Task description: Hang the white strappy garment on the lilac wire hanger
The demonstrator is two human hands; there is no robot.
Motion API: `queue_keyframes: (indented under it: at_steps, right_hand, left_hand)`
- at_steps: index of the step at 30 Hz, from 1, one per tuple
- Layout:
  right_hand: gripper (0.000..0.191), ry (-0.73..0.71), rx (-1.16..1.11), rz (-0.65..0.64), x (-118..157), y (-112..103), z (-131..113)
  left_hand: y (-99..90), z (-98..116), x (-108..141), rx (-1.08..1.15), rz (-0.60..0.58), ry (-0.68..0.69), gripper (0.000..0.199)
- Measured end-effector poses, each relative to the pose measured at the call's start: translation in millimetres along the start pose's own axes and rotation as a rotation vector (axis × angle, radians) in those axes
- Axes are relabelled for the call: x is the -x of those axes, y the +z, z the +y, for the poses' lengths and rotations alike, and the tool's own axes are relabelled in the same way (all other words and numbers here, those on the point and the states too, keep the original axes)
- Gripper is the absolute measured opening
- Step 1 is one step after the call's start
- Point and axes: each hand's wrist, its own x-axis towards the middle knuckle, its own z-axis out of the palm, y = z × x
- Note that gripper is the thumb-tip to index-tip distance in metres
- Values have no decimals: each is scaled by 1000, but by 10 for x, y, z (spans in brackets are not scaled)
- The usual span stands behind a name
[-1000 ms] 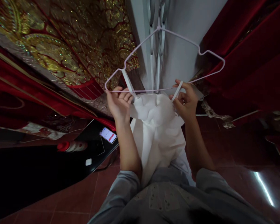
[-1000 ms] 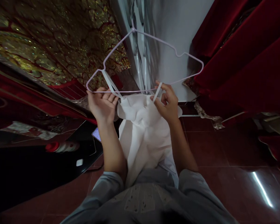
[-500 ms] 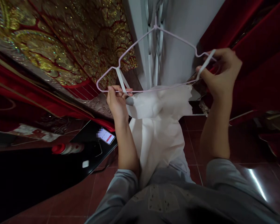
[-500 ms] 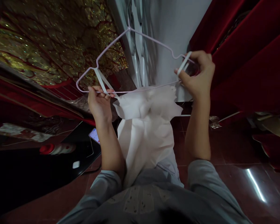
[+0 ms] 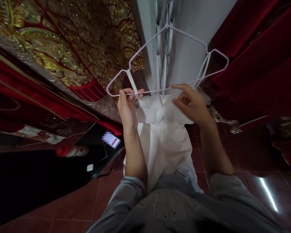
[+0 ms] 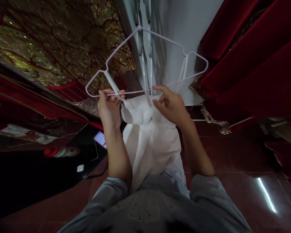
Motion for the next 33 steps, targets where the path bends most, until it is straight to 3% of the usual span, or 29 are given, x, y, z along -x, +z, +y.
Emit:
queue_keyframes:
  at_steps: [2, 6, 8, 11, 12, 14, 16, 18, 20, 22, 25, 27, 30, 31, 33]
  right_hand:
    - [51, 142, -58, -86, 156, 174, 8]
    - [45, 238, -172, 21, 202, 338, 80]
    - [39, 226, -197, 64, 167, 363, 100]
    - [36, 224, -222, 74, 153, 371, 91]
    - [36, 235, -228, 60, 164, 369, 83]
    - [39, 263, -232, 41, 195, 363, 70]
    - [40, 278, -233, 38, 226, 365, 68]
    - [39, 271, -239, 43, 248, 384, 71]
    - [39, 255, -247, 31, 265, 422, 63]
    - [40, 235, -259, 16, 282, 462, 38]
    - [46, 177, -291, -15, 314, 476, 16]
    - [43, 112, -290, 97, 331, 424, 67]
    - [17, 75, -267, 558, 318, 254, 276]
    - [12, 104, -263, 657, 299, 185, 362]
    - [10, 195, -261, 655, 243, 53, 509]
  left_hand:
    - [-45, 17, 142, -89, -27, -3, 48]
    - [-114, 272, 338, -326, -119, -45, 37]
    - [-88, 469, 293, -277, -177, -63, 35]
    - [-23, 697, 70, 8, -231, -82, 44]
    - [-19, 731, -13, 96, -193, -63, 46]
    - [-62, 717, -138, 196, -9, 14, 44]
    - [-158, 609, -175, 205, 213, 85, 37]
    - [-251, 448, -125, 154, 328, 71, 28]
    - [-276, 288, -21, 88, 253, -35, 20]
    - [-204, 171, 90, 62, 73, -129, 20]
    - [10, 116, 199, 108, -81, -107, 28]
    - [129, 142, 224, 141, -65, -58, 27]
    - [196, 196, 224, 128, -12, -69, 28]
    - [196, 203, 224, 111, 1, -87, 29]
    - [183, 193, 227, 86, 12, -107, 31]
